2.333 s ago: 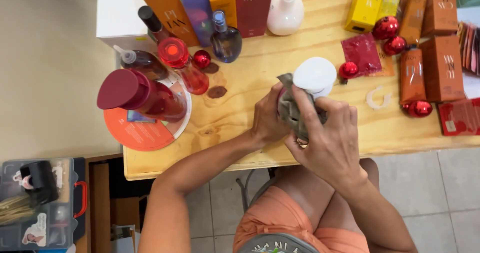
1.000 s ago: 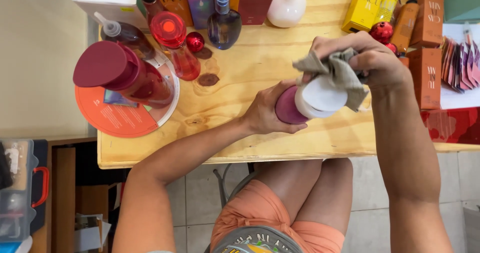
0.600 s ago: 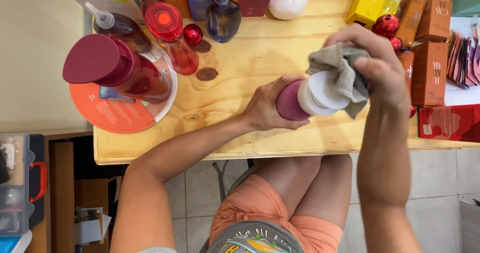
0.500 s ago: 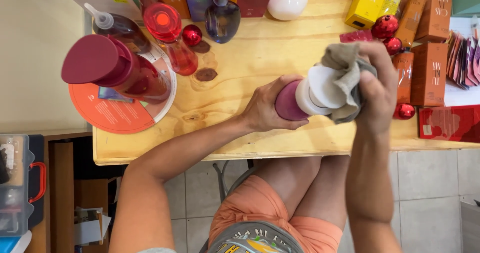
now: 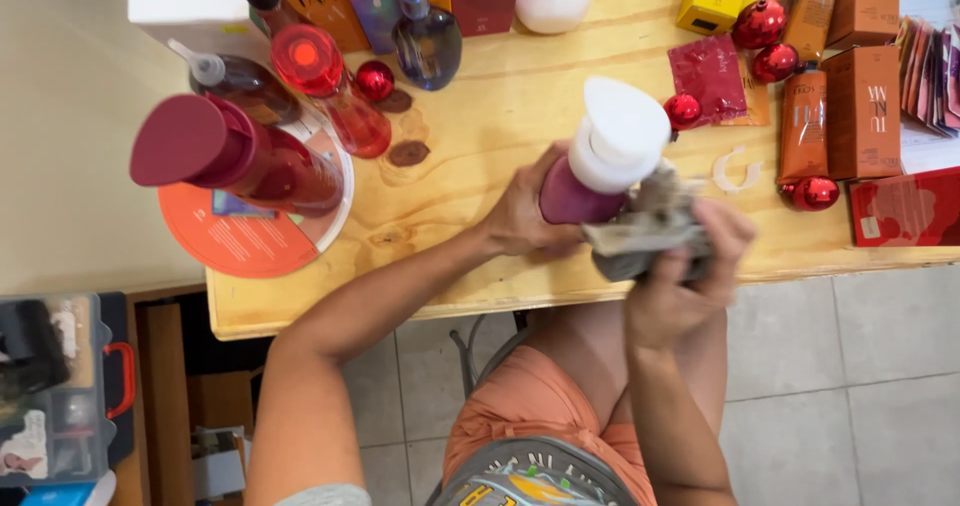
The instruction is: The person wipes multiple cosmetic and decorative items on a wooden table using a gray cloth. They clean a maroon bottle, a purple pump bottle, several red spherical ornaments, a yellow box, a yellow tube, and an orange tube, handling each item one at a time and placing them back on the table.
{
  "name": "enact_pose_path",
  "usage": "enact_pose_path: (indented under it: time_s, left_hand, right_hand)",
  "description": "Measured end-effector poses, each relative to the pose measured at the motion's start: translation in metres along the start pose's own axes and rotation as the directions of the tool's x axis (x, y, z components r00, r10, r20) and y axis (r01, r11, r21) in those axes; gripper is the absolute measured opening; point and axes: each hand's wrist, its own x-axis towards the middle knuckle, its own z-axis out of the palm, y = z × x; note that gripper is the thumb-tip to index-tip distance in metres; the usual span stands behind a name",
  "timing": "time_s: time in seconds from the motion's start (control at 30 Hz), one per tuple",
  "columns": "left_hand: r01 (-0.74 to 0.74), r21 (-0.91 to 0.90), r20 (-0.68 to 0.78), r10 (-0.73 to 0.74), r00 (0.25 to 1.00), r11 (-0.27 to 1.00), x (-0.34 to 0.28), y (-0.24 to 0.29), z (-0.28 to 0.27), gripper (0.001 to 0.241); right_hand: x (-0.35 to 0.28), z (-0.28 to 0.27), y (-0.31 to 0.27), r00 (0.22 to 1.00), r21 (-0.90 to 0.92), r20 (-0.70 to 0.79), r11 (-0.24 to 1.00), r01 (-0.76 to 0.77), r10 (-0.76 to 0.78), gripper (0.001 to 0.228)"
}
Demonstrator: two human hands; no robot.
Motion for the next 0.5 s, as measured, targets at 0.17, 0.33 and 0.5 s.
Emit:
enact_pose_path:
  time_s: [0.17,0.33,0.5]
  left_hand:
    - [0.4,-0.491,0.425,-0.188,0.885,0.774,0.008,0.015,-0.001,0.087]
    - [0.325,-0.573,0.3,-0.176,0.938,0.752,0.006,0.003,0.0,0.078]
    - [0.239,-0.58,0.205,-0.144,0.968,0.779,0.002,-0.005,0.004,0.074]
  right_hand:
    - [0.044,-0.012,-0.003,0.993,-0.09,0.058,0.991,-0.096,0.102,0.027]
    - [0.052,-0.001,-0.015,0.961,-0.11,0.271,0.994,-0.025,0.054,0.022]
    - [0.068,0.026,-0.038,0.925,-0.18,0.375,0.974,0.138,-0.061,0.025]
